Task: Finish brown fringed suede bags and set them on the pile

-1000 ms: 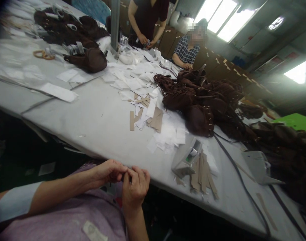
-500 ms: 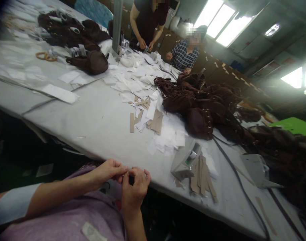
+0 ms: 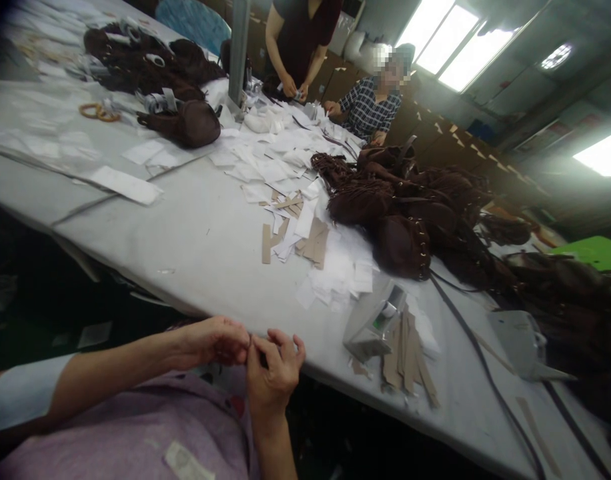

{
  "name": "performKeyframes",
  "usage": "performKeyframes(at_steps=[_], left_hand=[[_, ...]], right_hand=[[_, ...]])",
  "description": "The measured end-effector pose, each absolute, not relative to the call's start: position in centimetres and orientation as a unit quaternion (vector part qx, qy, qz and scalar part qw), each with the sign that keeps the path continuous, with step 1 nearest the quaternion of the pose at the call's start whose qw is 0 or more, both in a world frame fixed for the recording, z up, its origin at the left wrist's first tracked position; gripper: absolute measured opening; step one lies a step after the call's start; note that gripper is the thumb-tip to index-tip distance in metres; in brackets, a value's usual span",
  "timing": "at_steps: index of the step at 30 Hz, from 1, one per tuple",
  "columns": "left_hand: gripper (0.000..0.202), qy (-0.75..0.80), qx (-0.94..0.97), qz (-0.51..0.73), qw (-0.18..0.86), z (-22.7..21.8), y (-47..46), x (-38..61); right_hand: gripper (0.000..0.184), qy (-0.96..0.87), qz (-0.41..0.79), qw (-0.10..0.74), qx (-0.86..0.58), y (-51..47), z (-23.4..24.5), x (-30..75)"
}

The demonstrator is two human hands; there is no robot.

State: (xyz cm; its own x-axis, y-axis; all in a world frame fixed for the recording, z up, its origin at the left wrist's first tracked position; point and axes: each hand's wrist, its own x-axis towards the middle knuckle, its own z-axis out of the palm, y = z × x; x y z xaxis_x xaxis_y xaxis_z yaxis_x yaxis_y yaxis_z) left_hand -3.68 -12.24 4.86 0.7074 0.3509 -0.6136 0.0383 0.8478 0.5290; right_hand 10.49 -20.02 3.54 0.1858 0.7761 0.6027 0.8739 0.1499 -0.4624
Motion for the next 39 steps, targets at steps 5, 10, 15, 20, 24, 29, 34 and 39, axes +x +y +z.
performKeyframes(at_steps=[5,10,15,20,24,29,34,39], left_hand=[[0.022,0.354,0.212,0.133,0.901,5.2,-13.2,-4.2],[0.028,0.380,0.226,0.190,0.877,5.8,-14.4,-4.5],[0.043,0.415,0.229,0.218,0.853,6.0,-14.8,-5.0],[0.023,0.389,0.346,0.133,0.843,6.0,-14.2,-6.0],[0.026,0.404,0.383,0.125,0.821,6.7,-13.9,-6.4],[0.025,0.390,0.434,0.154,0.798,6.8,-14.3,-6.8],[0.020,0.401,0.439,0.147,0.791,6.0,-15.0,-7.0],[0.017,0.382,0.455,0.173,0.785,5.2,-15.4,-6.8]], right_hand=[[0.007,-0.574,0.035,0.452,-0.682,-20.3,3.6,10.2],[0.004,-0.549,0.072,0.466,-0.690,-20.4,3.4,10.0],[0.005,-0.537,0.076,0.476,-0.692,-20.5,3.7,10.0],[0.005,-0.551,0.094,0.463,-0.688,-20.5,3.8,10.0],[0.006,-0.547,0.105,0.461,-0.691,-20.4,3.8,10.0],[0.005,-0.521,0.155,0.473,-0.693,-20.2,4.5,9.6],[0.008,-0.459,0.256,0.499,-0.689,-20.0,5.3,9.1],[0.013,-0.376,0.375,0.522,-0.667,-20.2,4.8,8.8]])
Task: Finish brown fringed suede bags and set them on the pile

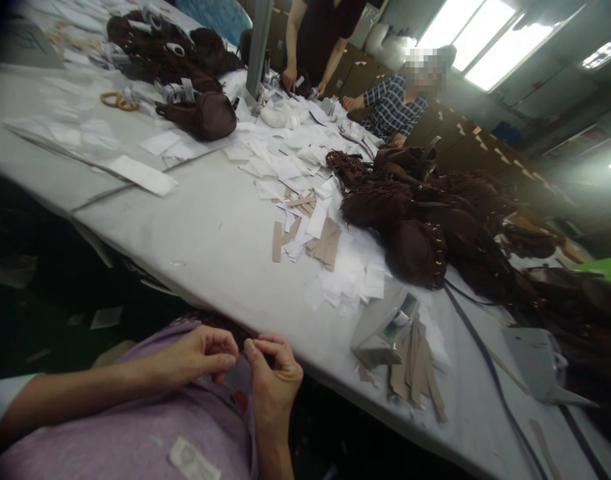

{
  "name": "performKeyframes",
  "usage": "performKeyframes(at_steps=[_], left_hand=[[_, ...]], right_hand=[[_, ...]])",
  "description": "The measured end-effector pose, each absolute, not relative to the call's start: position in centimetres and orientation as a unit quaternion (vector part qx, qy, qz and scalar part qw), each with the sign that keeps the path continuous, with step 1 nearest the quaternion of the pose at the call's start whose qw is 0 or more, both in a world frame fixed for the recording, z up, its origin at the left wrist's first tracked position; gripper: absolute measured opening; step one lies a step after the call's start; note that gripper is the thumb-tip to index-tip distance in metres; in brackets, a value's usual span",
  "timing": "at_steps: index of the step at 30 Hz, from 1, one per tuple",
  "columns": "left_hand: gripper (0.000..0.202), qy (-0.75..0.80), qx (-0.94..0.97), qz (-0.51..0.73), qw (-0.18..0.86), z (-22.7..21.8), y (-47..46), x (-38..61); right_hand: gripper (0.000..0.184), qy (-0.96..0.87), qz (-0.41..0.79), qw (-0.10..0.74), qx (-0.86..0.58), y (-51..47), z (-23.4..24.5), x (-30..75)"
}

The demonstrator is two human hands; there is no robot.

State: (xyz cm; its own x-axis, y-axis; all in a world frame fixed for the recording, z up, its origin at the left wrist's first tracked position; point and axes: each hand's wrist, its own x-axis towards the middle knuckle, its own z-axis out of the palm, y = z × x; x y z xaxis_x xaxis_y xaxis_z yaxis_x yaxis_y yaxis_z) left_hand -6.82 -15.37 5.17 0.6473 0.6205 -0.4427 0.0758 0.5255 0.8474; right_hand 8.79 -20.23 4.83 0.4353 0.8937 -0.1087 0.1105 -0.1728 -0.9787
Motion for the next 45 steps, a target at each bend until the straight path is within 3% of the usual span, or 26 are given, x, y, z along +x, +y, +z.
performKeyframes(at_steps=[5,8,19,25,32,41,45], left_hand=[[0.010,0.379,0.493,0.207,0.755,4.9,-15.4,-6.8],[0.016,0.397,0.523,0.209,0.725,5.2,-15.4,-7.0],[0.014,0.393,0.660,0.261,0.584,3.9,-14.8,-7.9],[0.009,0.364,0.591,0.201,0.692,4.6,-15.2,-8.8],[0.020,0.320,0.426,0.189,0.825,4.5,-15.4,-9.7],[0.016,0.323,0.478,0.164,0.800,3.8,-15.7,-9.4],[0.015,0.376,0.533,0.177,0.738,3.4,-15.7,-9.3]], right_hand=[[0.015,-0.302,0.457,0.543,-0.636,-20.4,4.9,8.2],[0.015,-0.290,0.491,0.537,-0.622,-20.5,5.1,7.9],[0.021,-0.249,0.542,0.493,-0.634,-20.8,4.9,7.5],[0.017,-0.317,0.449,0.497,-0.671,-20.5,4.0,8.0],[0.012,-0.388,0.368,0.472,-0.701,-20.2,4.7,7.5],[0.013,-0.370,0.426,0.468,-0.680,-20.6,4.5,7.7],[0.015,-0.367,0.457,0.452,-0.673,-21.0,4.6,7.6]])
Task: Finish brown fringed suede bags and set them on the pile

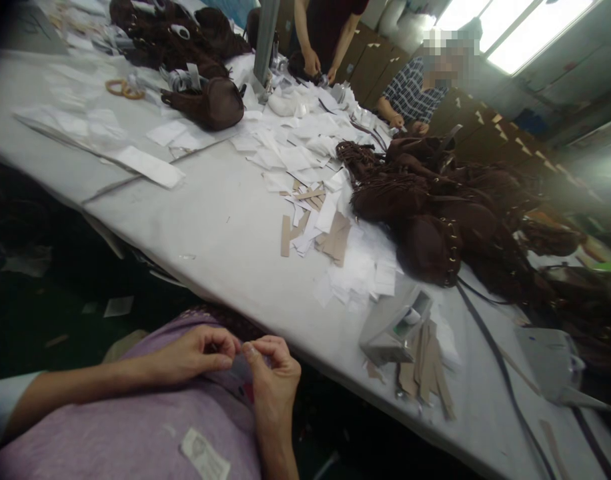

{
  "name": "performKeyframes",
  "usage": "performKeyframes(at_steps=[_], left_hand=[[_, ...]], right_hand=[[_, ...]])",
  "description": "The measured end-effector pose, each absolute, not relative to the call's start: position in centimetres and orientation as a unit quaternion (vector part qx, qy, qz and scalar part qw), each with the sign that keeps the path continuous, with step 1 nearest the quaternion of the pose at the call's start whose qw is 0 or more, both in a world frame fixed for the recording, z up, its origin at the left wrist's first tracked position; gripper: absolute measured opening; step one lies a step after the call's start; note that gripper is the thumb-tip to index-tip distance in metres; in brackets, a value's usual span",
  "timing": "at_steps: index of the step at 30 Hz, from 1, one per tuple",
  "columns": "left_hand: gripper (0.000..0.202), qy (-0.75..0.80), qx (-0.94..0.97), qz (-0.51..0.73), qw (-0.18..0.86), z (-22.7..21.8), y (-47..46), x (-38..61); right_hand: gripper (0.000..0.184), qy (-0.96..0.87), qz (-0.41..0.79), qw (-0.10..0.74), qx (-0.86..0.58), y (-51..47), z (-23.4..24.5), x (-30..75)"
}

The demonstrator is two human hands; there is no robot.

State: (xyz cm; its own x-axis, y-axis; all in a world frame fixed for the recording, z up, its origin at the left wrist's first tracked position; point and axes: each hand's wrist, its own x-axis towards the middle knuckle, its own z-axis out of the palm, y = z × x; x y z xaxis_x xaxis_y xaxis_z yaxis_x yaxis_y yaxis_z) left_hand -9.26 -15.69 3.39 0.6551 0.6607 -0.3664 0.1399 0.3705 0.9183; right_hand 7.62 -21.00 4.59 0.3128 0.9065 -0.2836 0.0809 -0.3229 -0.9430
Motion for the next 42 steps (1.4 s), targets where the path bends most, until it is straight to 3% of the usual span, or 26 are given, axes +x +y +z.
performKeyframes(at_steps=[5,8,15,20,28,34,42], left_hand=[[0.021,0.438,0.611,0.182,0.634,3.4,-15.4,-9.1],[0.026,0.421,0.586,0.159,0.674,3.7,-15.0,-8.8],[0.016,0.369,0.367,0.163,0.838,3.8,-14.4,-8.2],[0.016,0.381,0.294,0.169,0.860,3.8,-14.4,-8.1],[0.043,0.413,0.284,0.198,0.843,4.0,-13.7,-8.0],[0.040,0.411,0.332,0.190,0.827,4.6,-13.0,-8.0],[0.031,0.386,0.370,0.183,0.825,4.3,-12.6,-8.0]], right_hand=[[0.015,-0.389,0.467,0.441,-0.660,-21.0,4.7,7.2],[0.013,-0.416,0.445,0.446,-0.655,-21.0,5.0,7.1],[0.006,-0.481,0.366,0.419,-0.678,-21.3,5.4,6.7],[0.024,-0.496,0.321,0.416,-0.692,-21.3,5.3,6.3],[0.044,-0.473,0.336,0.399,-0.710,-21.3,4.7,6.3],[0.056,-0.399,0.417,0.389,-0.718,-21.1,3.9,6.2],[0.057,-0.381,0.454,0.372,-0.714,-20.9,3.7,6.2]])
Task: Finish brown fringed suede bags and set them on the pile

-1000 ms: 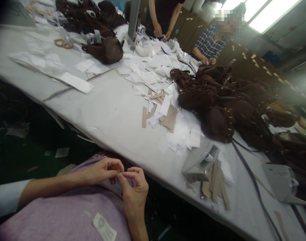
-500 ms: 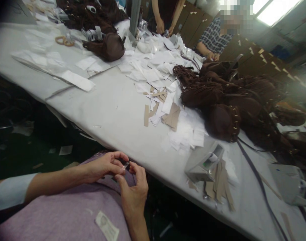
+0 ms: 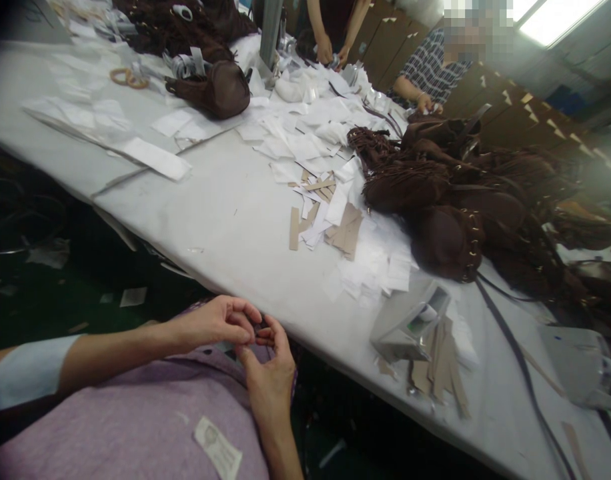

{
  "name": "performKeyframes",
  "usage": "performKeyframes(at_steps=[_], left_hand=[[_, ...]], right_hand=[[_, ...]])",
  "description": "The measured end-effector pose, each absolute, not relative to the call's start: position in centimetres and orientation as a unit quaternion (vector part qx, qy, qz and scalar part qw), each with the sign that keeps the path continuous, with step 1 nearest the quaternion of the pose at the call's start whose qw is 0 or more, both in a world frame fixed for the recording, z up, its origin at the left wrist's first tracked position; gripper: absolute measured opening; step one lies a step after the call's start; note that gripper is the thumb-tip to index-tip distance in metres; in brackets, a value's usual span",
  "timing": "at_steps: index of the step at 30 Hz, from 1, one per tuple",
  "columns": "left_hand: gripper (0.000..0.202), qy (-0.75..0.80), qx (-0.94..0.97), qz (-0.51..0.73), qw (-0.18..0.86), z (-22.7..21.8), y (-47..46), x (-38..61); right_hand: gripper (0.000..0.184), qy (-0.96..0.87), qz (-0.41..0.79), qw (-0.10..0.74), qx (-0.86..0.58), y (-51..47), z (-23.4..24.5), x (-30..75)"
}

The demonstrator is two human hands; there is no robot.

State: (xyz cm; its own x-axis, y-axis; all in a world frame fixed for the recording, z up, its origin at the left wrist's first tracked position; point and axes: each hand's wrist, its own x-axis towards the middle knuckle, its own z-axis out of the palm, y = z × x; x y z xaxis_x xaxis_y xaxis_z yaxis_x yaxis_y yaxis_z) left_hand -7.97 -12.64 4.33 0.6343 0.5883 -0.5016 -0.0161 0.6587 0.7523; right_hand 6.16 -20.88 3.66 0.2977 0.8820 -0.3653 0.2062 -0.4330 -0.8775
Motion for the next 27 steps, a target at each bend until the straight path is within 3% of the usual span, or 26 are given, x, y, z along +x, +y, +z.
performKeyframes(at_steps=[5,11,16,19,22,27], left_hand=[[0.024,0.385,0.438,0.204,0.786,5.0,-13.1,-7.6],[0.016,0.387,0.579,0.264,0.668,5.3,-14.2,-7.9],[0.021,0.322,0.665,0.336,0.584,4.3,-15.1,-8.9],[0.020,0.315,0.645,0.357,0.597,4.1,-15.2,-9.4],[0.013,0.416,0.554,0.320,0.646,4.2,-15.0,-9.3],[0.030,0.423,0.427,0.169,0.782,4.0,-15.0,-7.9]], right_hand=[[0.054,-0.374,0.471,0.395,-0.694,-20.8,2.8,6.5],[0.056,-0.291,0.535,0.455,-0.649,-20.6,2.1,6.6],[0.058,-0.270,0.525,0.475,-0.652,-20.6,2.6,6.6],[0.060,-0.317,0.418,0.461,-0.716,-20.6,3.3,6.8],[0.060,-0.377,0.305,0.431,-0.761,-20.7,3.8,7.0],[0.059,-0.383,0.290,0.433,-0.763,-20.8,3.6,6.9]])
